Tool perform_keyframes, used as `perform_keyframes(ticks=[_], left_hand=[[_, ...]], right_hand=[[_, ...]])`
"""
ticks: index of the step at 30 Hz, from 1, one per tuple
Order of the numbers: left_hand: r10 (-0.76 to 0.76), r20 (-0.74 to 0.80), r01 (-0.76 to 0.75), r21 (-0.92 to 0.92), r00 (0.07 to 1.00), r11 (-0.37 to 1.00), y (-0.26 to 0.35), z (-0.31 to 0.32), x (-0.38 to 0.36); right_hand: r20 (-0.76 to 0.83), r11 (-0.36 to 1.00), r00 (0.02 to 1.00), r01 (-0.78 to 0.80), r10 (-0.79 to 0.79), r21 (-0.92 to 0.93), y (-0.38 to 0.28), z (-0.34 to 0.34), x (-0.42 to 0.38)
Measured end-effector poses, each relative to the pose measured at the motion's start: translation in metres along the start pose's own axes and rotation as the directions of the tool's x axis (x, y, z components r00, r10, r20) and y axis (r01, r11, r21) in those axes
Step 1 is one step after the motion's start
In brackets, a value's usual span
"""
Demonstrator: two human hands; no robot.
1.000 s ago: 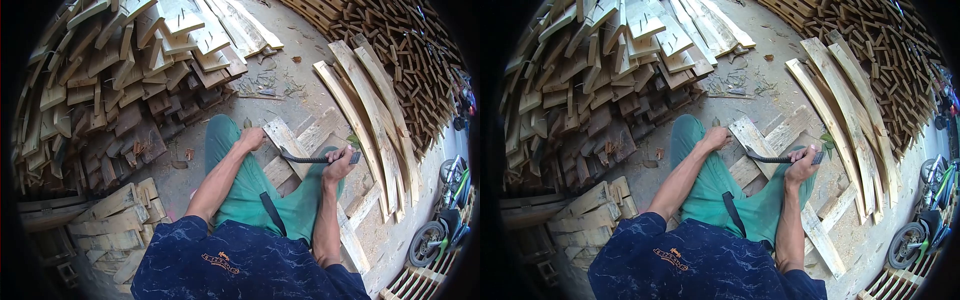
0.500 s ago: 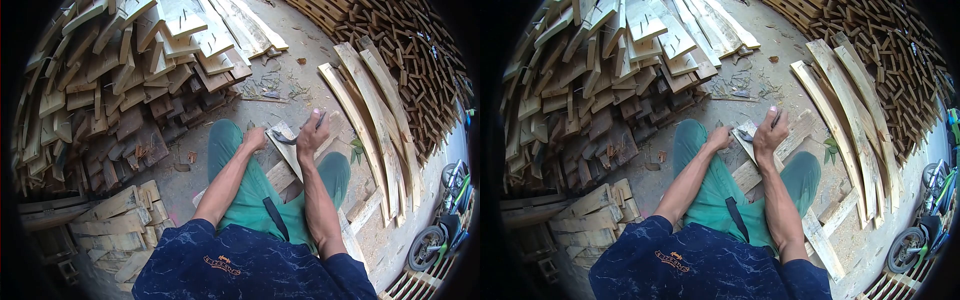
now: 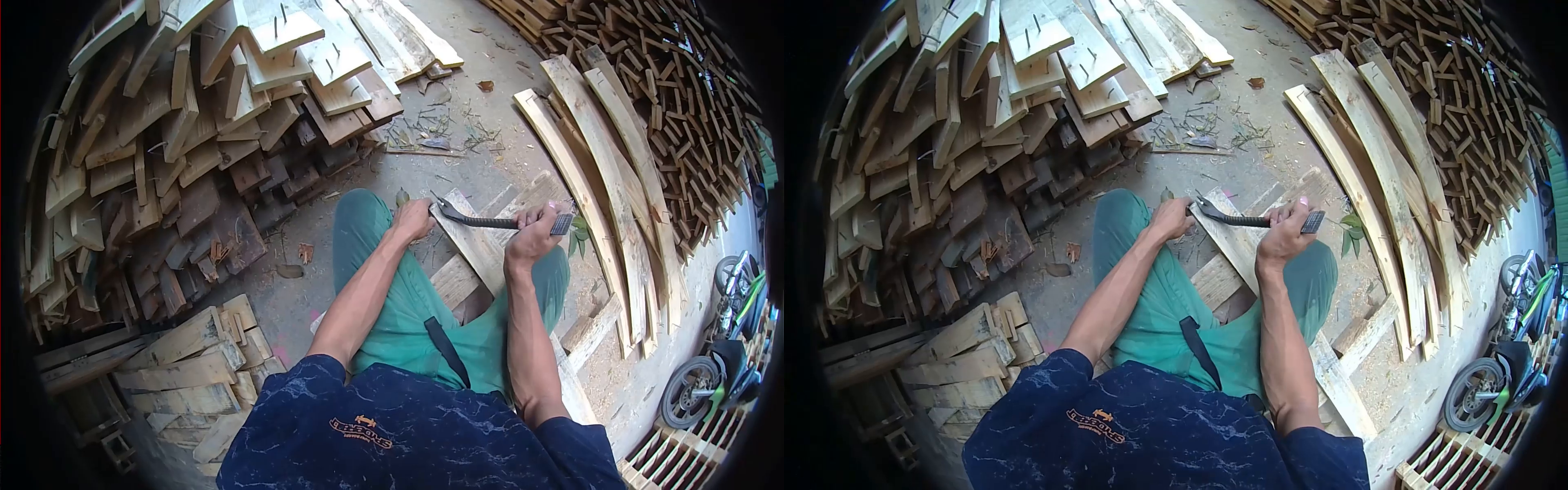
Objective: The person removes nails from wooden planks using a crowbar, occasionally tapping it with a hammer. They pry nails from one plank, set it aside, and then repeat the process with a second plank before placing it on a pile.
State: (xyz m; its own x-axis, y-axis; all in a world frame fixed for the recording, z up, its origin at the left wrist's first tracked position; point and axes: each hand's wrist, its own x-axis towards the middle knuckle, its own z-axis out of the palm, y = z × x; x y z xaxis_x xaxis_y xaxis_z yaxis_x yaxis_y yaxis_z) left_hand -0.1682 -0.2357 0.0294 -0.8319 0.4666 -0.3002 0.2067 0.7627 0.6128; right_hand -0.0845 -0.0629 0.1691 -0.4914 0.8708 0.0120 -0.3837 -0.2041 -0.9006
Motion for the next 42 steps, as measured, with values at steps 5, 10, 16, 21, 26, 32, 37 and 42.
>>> perform_keyframes(ticks=[5, 10, 16, 21, 26, 32, 37, 42], left_hand=[[0.08, -0.024, -0.08, -0.023, 0.997, 0.996, -0.005, 0.001, -0.008], [0.052, -0.026, -0.05, 0.045, 0.998, 0.998, -0.004, -0.003, 0.012], [0.059, -0.011, -0.058, 0.04, 0.998, 0.997, -0.007, -0.003, -0.015], [-0.013, 0.119, -0.008, 0.178, 0.993, 0.984, -0.003, 0.002, -0.002], [0.117, 0.007, -0.118, 0.072, 0.993, 0.99, -0.015, -0.002, -0.014], [-0.022, 0.176, -0.014, 0.199, 0.984, 0.98, -0.004, 0.007, -0.018], [0.061, 0.049, -0.067, 0.125, 0.997, 0.99, -0.011, 0.004, -0.004], [0.215, 0.11, -0.187, -0.217, 0.971, 0.958, 0.022, -0.021, -0.028]], right_hand=[[0.089, 0.999, 0.996, -0.029, 0.03, -0.016, -0.008, -0.012, -0.004], [0.128, 0.996, 0.992, 0.031, -0.019, -0.088, -0.005, 0.004, -0.015], [0.144, 0.999, 0.989, -0.026, 0.022, 0.027, -0.005, -0.038, -0.002], [0.331, 0.975, 0.944, 0.071, 0.002, -0.209, -0.013, 0.023, -0.025], [0.098, 0.992, 0.995, -0.022, 0.01, 0.122, 0.001, -0.032, 0.006], [-0.02, 0.99, 0.992, -0.124, 0.123, -0.069, 0.011, -0.083, -0.016], [-0.155, 0.975, 0.963, -0.209, 0.219, 0.08, -0.013, -0.111, 0.032], [-0.087, 0.985, 0.982, -0.159, 0.165, 0.072, -0.037, -0.079, 0.014]])
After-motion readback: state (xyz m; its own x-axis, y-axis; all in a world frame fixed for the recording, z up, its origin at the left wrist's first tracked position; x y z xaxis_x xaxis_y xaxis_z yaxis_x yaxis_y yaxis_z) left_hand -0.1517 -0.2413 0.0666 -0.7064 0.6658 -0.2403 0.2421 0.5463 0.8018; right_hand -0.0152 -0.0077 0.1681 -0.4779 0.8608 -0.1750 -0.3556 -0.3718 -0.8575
